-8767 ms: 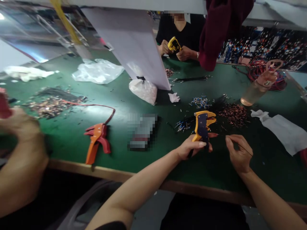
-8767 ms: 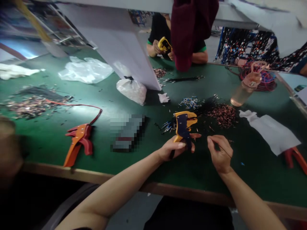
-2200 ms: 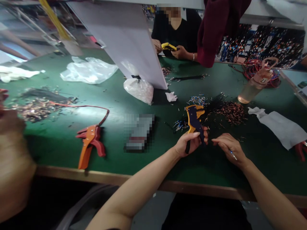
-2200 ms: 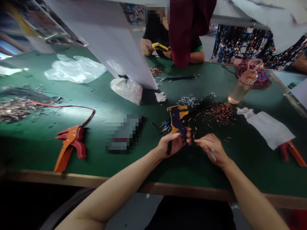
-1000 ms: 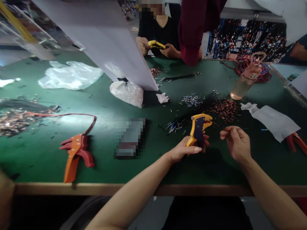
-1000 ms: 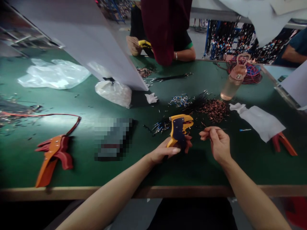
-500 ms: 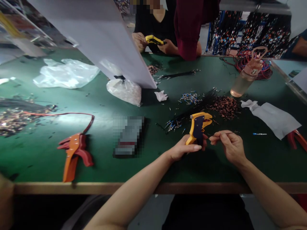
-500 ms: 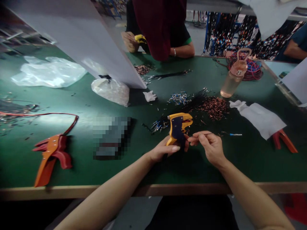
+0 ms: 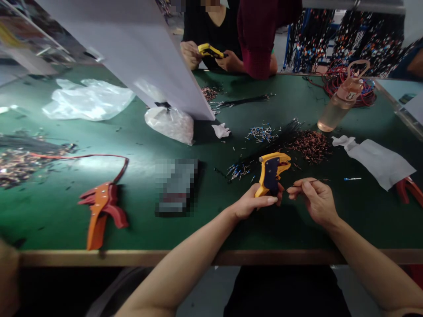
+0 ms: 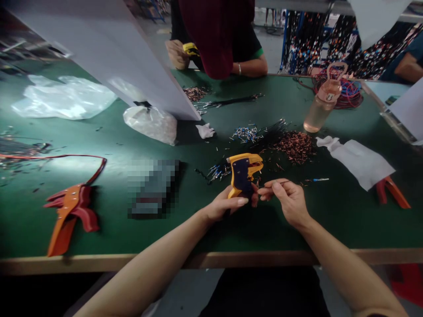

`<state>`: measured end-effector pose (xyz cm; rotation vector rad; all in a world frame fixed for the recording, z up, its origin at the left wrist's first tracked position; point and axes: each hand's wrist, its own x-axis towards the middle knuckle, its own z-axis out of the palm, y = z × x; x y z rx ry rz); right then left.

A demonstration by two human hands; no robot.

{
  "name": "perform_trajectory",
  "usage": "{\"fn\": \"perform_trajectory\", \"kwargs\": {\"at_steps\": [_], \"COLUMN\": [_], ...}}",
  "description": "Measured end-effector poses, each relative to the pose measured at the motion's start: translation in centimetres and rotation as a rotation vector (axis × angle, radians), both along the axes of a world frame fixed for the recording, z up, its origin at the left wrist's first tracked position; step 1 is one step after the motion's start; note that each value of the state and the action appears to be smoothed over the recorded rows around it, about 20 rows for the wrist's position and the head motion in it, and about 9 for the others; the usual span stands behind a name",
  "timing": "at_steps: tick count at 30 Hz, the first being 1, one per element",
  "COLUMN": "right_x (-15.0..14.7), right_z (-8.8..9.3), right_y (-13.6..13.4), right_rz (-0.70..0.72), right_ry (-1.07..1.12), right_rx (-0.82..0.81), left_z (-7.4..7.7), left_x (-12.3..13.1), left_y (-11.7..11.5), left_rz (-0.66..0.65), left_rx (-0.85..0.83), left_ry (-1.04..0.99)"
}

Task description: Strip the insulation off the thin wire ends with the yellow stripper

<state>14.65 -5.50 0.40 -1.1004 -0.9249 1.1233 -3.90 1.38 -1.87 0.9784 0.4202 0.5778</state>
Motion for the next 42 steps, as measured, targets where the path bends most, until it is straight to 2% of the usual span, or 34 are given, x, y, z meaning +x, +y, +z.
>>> {"fn": "perform_trajectory", "kwargs": {"at_steps": [25, 28, 34, 37, 42], "right_x": [-0.2, -0.1, 0.8, 1.2, 1.4], "right_z": [0.2, 0.4, 0.9, 0.9, 0.8], "right_y": [-0.1, 0.1, 0.9, 1.2, 1.3], "right_rz": [-0.024, -0.054, -0.181, -0.193, -0.192], "right_ry": [0.032, 0.036, 0.125, 0.185, 0.16], "right_rx": [-0.015, 0.005, 0.025, 0.013, -0.003], "left_z": [1.8, 1.5, 0.5, 0.1, -0.4], "left_x": [-0.1, -0.1, -0.1, -0.2, -0.5], "left_y": [-0.4, -0.2, 0.4, 0.4, 0.4], "left_rz": [0.075, 0.051, 0.002, -0.012, -0.078], "left_rx": [0.1, 0.083, -0.078, -0.101, -0.097], "left_ry": [0.27, 0.227, -0.066, -0.109, -0.088]}}
